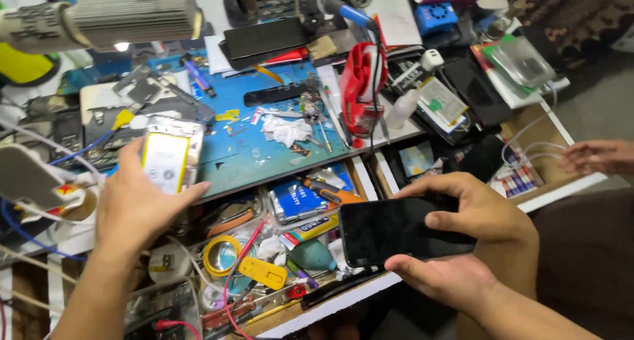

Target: Replacing a battery in a mobile phone on a repair bench, involving handling small components and using tweezers.

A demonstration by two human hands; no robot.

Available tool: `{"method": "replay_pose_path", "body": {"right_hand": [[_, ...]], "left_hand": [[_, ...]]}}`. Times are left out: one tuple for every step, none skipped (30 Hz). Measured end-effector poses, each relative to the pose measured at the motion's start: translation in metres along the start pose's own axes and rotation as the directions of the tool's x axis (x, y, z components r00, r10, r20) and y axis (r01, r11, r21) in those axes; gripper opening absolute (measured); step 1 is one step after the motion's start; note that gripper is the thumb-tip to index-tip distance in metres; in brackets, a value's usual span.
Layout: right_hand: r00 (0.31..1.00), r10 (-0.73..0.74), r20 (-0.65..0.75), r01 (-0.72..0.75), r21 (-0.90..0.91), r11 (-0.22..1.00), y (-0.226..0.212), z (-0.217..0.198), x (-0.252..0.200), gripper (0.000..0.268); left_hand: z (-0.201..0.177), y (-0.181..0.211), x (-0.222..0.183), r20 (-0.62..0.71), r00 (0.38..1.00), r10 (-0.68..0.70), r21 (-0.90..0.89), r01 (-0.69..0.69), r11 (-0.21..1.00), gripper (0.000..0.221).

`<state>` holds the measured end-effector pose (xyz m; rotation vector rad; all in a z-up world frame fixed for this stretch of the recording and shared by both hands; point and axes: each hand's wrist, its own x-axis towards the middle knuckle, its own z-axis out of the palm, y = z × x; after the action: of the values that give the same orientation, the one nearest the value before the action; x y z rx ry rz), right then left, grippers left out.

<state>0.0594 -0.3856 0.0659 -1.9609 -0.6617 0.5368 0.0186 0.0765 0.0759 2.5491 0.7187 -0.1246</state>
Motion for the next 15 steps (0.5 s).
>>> {"method": "replay_pose_path", "body": {"right_hand": [[1.0, 0.012, 0.013, -0.012, 0.007, 1.0, -0.002, 0.002, 0.002, 0.064], [1.0, 0.02, 0.0, -0.02, 0.012, 1.0, -0.002, 0.003, 0.002, 0.064], [0.999, 0.045, -0.024, -0.045, -0.003, 0.999, -0.003, 0.005, 0.002, 0.054], [0.997, 0.063, -0.047, -0.065, -0.024, 0.998, -0.004, 0.006, 0.005, 0.044], [0.996, 0.065, -0.057, -0.067, -0.024, 0.997, -0.002, 0.007, 0.005, 0.044], [0.994, 0.056, -0.097, -0.055, 0.016, 0.998, 0.0, 0.008, 0.006, 0.039], [0.989, 0.048, -0.138, -0.041, 0.055, 0.998, 0.002, 0.01, 0.007, 0.034], [0.99, 0.043, -0.137, -0.036, 0.051, 0.998, 0.0, 0.012, 0.007, 0.034], [0.976, 0.036, -0.214, -0.011, 0.119, 0.993, -0.002, 0.015, 0.007, 0.032], [0.957, 0.037, -0.286, 0.018, 0.187, 0.982, -0.004, 0.018, 0.007, 0.03], [0.959, 0.035, -0.282, 0.019, 0.186, 0.982, -0.003, 0.021, 0.01, 0.03], [0.927, 0.018, -0.374, 0.041, 0.151, 0.988, -0.003, 0.023, 0.013, 0.028], [0.887, -0.001, -0.461, 0.06, 0.113, 0.992, -0.002, 0.025, 0.016, 0.026], [0.887, -0.003, -0.463, 0.062, 0.112, 0.992, -0.018, 0.033, 0.022, 0.026], [0.841, 0.024, -0.54, 0.022, 0.078, 0.997, -0.034, 0.039, 0.027, 0.022]], "left_hand": [[-0.002, -0.006, 0.005, -0.032, 0.999, -0.035, 0.08, 0.038, 0.996, 0.116], [0.002, -0.012, 0.008, -0.023, 0.999, -0.023, 0.087, 0.025, 0.996, 0.116], [0.006, -0.02, 0.013, -0.083, 0.996, 0.03, 0.11, -0.021, 0.994, 0.116], [0.009, -0.028, 0.017, -0.149, 0.986, 0.082, 0.129, -0.063, 0.99, 0.117], [0.009, -0.026, 0.019, -0.147, 0.985, 0.093, 0.13, -0.074, 0.989, 0.117], [0.01, -0.026, 0.019, -0.145, 0.987, 0.07, 0.148, -0.049, 0.988, 0.118], [0.01, -0.027, 0.018, -0.144, 0.988, 0.048, 0.166, -0.024, 0.986, 0.119], [0.013, -0.03, 0.021, -0.149, 0.988, 0.047, 0.162, -0.022, 0.987, 0.119], [0.015, -0.033, 0.024, -0.168, 0.983, 0.07, 0.208, -0.034, 0.978, 0.119], [0.017, -0.037, 0.026, -0.183, 0.979, 0.09, 0.256, -0.041, 0.966, 0.119], [0.018, -0.039, 0.025, -0.185, 0.979, 0.085, 0.254, -0.036, 0.967, 0.119], [0.019, -0.041, 0.026, -0.216, 0.967, 0.132, 0.293, -0.064, 0.954, 0.117], [0.02, -0.042, 0.026, -0.245, 0.953, 0.179, 0.333, -0.09, 0.939, 0.115], [0.02, -0.042, 0.026, -0.247, 0.952, 0.18, 0.332, -0.091, 0.939, 0.115], [0.02, -0.042, 0.025, -0.255, 0.948, 0.192, 0.366, -0.089, 0.926, 0.113]]}}
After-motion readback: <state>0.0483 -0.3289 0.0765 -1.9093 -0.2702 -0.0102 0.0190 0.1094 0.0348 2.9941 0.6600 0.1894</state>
